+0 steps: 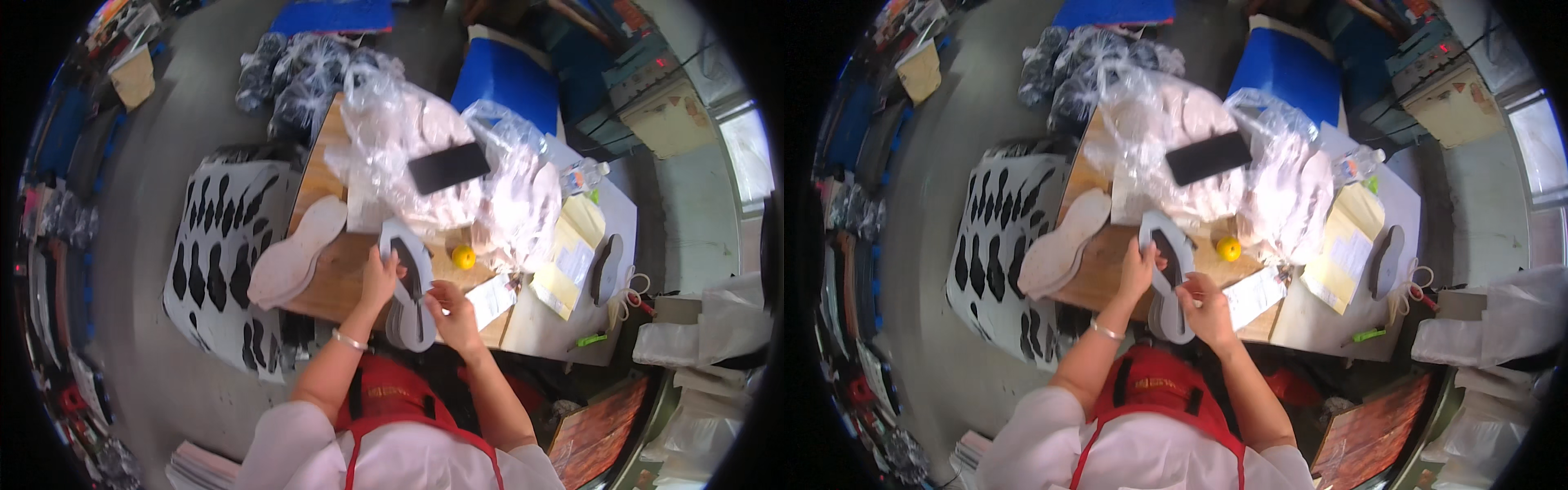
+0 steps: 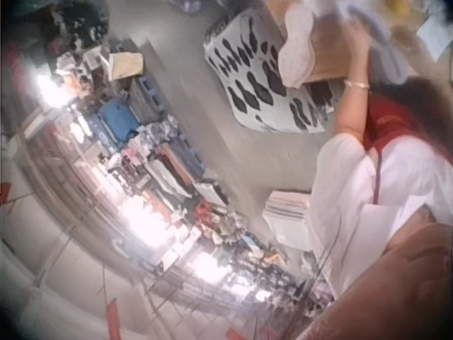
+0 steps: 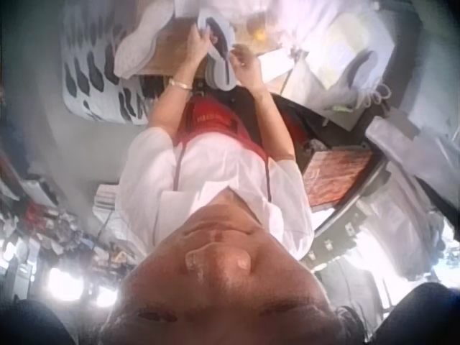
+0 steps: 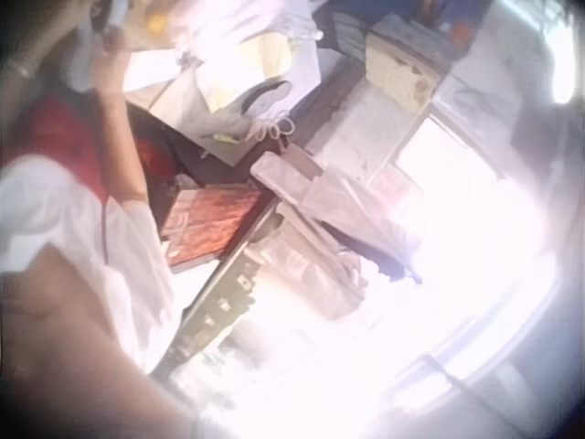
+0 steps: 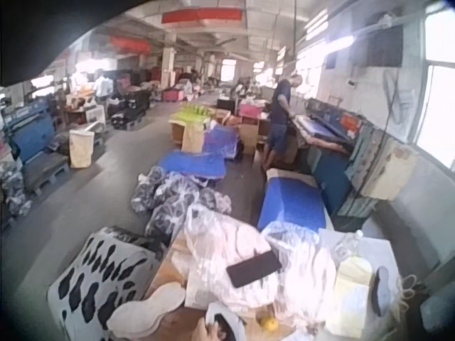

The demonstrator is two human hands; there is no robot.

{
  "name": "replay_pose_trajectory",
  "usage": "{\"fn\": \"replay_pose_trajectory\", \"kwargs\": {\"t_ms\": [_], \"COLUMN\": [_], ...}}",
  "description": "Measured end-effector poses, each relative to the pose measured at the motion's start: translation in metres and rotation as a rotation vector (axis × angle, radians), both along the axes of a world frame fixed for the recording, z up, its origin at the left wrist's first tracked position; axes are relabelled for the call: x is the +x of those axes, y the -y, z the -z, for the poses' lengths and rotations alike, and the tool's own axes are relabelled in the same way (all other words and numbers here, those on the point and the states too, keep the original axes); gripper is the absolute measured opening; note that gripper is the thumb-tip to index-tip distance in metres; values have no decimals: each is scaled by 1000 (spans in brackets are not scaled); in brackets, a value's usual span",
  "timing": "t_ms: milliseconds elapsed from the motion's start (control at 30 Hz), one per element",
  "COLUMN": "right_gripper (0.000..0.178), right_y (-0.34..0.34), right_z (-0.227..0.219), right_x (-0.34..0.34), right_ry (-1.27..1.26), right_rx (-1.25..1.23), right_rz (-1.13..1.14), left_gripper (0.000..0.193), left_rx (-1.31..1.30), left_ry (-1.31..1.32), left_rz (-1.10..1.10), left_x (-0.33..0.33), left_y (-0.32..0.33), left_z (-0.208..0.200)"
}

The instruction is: The person places sheets of gray foam onto a hydraulic cutting press, aligns them with a template, and presses a button to cut out multiple insole shapes. After each cut, the person removes the insoles and the surrounding waste material, then stacks the finished insoles on a nearby table.

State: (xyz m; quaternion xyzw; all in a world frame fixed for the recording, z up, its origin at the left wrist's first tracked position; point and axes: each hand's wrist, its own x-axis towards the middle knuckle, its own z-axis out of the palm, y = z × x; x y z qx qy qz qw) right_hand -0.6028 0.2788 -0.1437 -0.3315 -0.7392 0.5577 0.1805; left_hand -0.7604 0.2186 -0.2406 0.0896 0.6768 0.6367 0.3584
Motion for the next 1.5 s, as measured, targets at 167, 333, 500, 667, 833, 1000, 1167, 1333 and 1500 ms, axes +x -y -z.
{"fn": "replay_pose_trajectory", "kwargs": {"t_ms": [167, 333, 500, 667, 833, 1000, 1167, 1333, 1500], "right_gripper": [45, 78, 87, 79, 60, 67, 102, 125, 137], "right_y": [-6, -10, -18, -22, -25, 8, 20, 7, 11], "right_z": [43, 79, 83, 72, 48, -31, -113, -147, -176], "right_x": [-66, -106, -124, -121, -84, 4, 63, 77, 102], "right_ry": [386, 473, 385, 162, -136, -462, -683, -494, -918], "right_rx": [122, -144, -413, -742, -1071, -1112, -790, 35, -768], "right_rz": [-121, -22, 77, 132, 29, 50, -298, -479, -367], "left_gripper": [46, 65, 58, 47, 52, 76, 87, 96, 99], "left_rx": [-242, -124, -131, -88, -108, 67, 193, 291, 387], "left_ry": [-1048, -274, 70, 84, -522, -903, -1084, -1122, -1285], "left_rz": [37, 155, 0, 61, 244, 203, 260, 373, 356], "left_x": [-21, -29, -30, -31, 6, 72, 114, 110, 120], "left_y": [22, 19, 8, 1, 17, 38, 58, 58, 47], "left_z": [19, 61, 65, 28, -33, -115, -185, -238, -282]}}
